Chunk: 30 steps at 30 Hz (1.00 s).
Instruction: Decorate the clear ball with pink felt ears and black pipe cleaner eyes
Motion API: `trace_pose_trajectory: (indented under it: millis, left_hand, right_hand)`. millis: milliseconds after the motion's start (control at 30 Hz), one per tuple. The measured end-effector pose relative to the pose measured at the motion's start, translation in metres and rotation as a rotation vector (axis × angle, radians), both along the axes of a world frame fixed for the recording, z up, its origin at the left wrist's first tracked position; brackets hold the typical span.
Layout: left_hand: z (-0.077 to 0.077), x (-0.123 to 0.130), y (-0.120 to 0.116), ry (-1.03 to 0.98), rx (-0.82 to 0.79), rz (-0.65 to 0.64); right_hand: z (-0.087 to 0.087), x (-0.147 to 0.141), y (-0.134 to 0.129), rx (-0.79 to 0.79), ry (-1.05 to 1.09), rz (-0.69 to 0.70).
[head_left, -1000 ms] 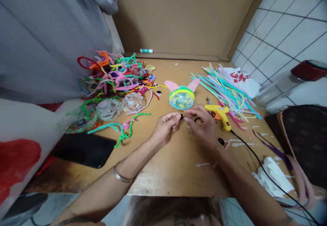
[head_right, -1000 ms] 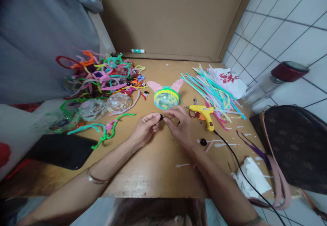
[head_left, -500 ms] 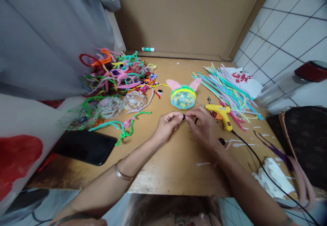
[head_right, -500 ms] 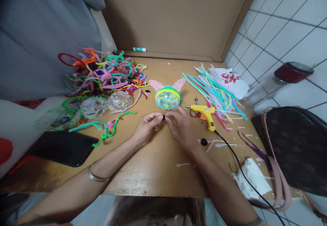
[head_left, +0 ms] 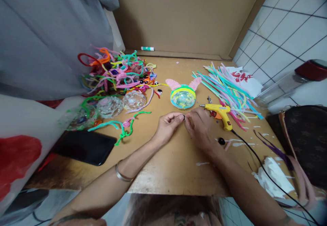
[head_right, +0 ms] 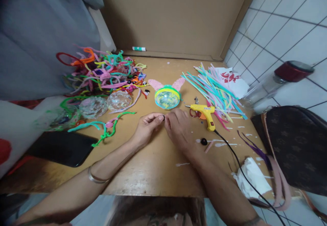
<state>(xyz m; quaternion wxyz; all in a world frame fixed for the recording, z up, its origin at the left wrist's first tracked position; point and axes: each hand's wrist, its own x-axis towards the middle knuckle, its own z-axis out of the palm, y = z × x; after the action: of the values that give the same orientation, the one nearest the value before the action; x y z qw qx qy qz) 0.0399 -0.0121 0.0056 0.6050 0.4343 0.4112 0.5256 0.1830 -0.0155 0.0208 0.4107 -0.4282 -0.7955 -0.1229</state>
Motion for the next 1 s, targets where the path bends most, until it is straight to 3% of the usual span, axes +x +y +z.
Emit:
trace_pose_trajectory:
  millis: [133, 300, 733, 933, 1000]
  left_hand:
    - [0.0024, 0.0013, 0.0003, -0.165, -0.133, -0.047]
    - [0.0054, -0.0005, 0.0026, -0.269, -0.203, -0.07]
    - [0.0052, 0.0003, 0.0022, -0.24, -0.17, -0.04]
    - [0.0049, 0.0012, 0.0013, -0.217, -0.125, -0.049]
    - [0.0052, 0.0009, 0.0012, -0.208, -0.119, -0.051]
  right_hand:
    - [0.0002, 0.0008, -0.0002, 0.113, -0.099, -0.005]
    - [0.0013, 0.0019, -0.0012, 0.115, -0.132, 0.05]
    - [-0.0052, -0.0016, -0.004, -0.09, 0.06, 0.1]
    - [-0.0014, -0.0019, -0.0022, -0.158, 0.373, 0.088]
    - [0.001, -0.0012, -0.002, -0.163, 0.392, 0.075]
